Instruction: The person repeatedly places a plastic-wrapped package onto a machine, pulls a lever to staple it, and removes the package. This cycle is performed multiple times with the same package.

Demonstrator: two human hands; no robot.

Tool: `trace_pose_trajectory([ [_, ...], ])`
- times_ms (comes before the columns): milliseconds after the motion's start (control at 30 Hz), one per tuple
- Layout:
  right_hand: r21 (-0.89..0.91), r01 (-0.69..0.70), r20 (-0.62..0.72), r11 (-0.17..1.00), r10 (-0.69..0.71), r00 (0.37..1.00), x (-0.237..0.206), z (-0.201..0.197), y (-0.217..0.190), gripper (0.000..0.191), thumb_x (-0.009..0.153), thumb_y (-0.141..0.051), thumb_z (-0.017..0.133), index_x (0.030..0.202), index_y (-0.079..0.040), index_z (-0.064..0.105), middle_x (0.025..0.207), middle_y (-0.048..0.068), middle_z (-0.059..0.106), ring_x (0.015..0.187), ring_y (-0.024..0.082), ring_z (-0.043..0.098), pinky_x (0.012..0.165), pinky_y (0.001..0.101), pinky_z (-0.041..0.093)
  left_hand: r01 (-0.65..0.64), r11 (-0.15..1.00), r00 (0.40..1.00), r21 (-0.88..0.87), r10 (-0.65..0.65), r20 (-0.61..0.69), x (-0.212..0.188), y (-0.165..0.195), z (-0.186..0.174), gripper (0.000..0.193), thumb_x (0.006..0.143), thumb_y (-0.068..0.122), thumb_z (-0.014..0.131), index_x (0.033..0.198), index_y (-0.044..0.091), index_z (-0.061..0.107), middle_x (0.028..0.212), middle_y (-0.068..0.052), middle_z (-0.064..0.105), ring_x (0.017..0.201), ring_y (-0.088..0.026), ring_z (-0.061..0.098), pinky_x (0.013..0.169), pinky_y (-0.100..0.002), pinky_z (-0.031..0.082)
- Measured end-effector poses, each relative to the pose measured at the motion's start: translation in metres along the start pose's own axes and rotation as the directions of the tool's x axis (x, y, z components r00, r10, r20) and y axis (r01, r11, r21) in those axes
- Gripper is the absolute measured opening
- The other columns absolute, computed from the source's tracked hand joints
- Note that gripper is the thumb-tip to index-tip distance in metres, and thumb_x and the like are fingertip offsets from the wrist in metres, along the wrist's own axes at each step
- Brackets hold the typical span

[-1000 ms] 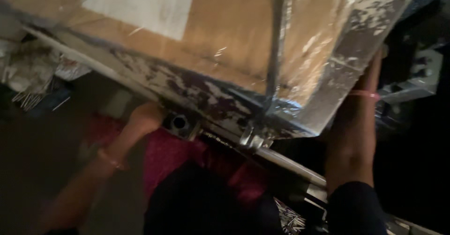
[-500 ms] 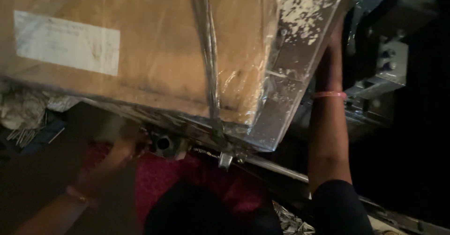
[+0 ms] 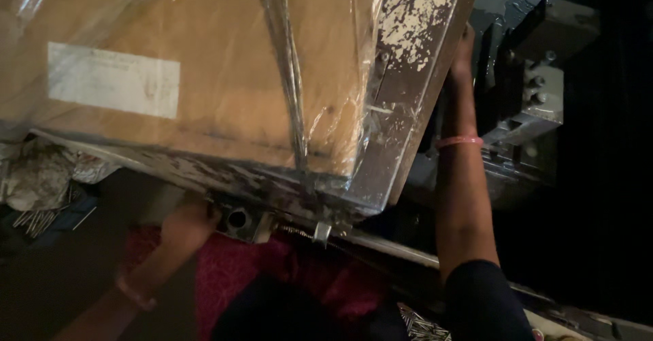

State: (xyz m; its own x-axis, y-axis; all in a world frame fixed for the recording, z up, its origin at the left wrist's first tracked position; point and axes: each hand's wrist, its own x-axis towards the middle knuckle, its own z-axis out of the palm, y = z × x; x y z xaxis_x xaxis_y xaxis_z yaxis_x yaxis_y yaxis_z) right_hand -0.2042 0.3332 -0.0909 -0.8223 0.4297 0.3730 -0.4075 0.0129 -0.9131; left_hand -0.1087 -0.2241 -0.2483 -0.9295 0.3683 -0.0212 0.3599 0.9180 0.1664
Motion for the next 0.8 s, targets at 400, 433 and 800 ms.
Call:
trace_pose_trajectory([
  [400,-0.591,0.045,-0.24,0.805,-0.229,0.943,-0.046,0.024,-0.025,0.038,0.105,-0.026,0.06,0.117,0.009,0.067,0.11,0.024,0.075,0.096,0.026,0.071,0.086,0.0398,0.054,-0.179,0.932,0.983,-0.315,0.182,-0.018,-0.028,0.095,-0.044,0.046,0.089,0.028,0.063,0.127,0.001,0.064,0.114,-0.025,0.068,0.101,-0.044,0.066,0.09,-0.053,0.052],
  [433,-0.598,0.073,-0.212,0.798,-0.246,0.946,-0.058,0.025,-0.024,0.038,0.104,-0.026,0.061,0.117,0.009,0.068,0.113,0.025,0.075,0.099,0.026,0.072,0.088,0.0398,0.055,-0.232,0.88,0.971,-0.415,0.235,-0.046,-0.033,0.115,-0.05,0.05,0.089,0.027,0.063,0.131,0.001,0.057,0.12,-0.025,0.065,0.107,-0.043,0.064,0.094,-0.051,0.052],
  [800,-0.909,0.34,0.402,0.241,0.296,0.866,-0.235,-0.104,-0.047,0.022,0.094,-0.026,0.068,0.103,-0.008,0.076,0.103,0.019,0.075,0.093,0.04,0.071,0.08,0.0479,0.056,-0.367,0.462,0.929,-0.808,0.134,-0.345,-0.082,0.234,-0.056,0.068,0.102,0.023,0.061,0.151,-0.007,0.027,0.145,-0.031,0.042,0.132,-0.045,0.044,0.116,-0.049,0.036],
])
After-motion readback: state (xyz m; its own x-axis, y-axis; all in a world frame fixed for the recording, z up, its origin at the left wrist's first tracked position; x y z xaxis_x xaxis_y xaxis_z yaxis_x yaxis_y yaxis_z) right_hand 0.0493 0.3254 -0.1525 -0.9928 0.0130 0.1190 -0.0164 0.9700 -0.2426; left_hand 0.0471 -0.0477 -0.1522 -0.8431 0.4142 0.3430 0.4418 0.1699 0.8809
